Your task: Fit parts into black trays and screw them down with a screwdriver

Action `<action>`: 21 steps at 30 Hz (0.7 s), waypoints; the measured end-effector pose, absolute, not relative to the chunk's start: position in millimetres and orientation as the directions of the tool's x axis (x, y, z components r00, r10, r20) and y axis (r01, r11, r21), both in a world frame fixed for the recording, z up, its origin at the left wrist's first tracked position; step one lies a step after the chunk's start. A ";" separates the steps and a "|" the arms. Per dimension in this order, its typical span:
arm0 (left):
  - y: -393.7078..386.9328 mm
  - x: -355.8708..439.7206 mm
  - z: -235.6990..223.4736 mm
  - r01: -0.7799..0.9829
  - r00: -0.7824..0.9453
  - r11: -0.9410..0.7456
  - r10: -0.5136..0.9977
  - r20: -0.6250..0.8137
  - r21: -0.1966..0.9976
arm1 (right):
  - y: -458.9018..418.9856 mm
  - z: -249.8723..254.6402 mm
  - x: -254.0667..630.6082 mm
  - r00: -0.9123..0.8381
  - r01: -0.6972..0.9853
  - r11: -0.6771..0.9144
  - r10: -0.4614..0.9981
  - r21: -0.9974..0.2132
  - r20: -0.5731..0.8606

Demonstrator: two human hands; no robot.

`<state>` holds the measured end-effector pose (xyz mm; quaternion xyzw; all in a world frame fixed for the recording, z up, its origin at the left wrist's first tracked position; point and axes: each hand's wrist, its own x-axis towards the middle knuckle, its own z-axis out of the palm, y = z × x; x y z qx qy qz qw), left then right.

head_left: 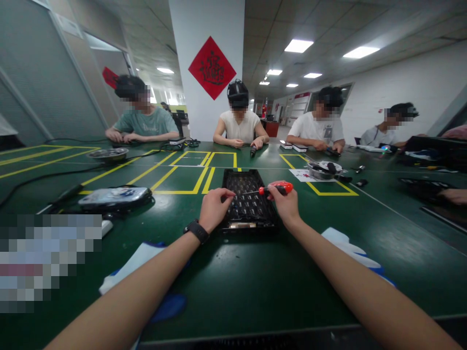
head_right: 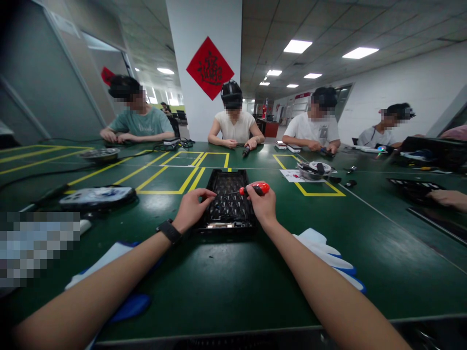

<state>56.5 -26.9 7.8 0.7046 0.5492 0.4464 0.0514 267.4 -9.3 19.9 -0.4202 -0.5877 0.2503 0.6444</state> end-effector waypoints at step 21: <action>-29.6 55.0 10.8 0.660 -0.002 -0.348 0.885 0.465 0.665 | -6.6 22.2 268.3 0.374 -0.235 0.407 0.876 -0.883 0.304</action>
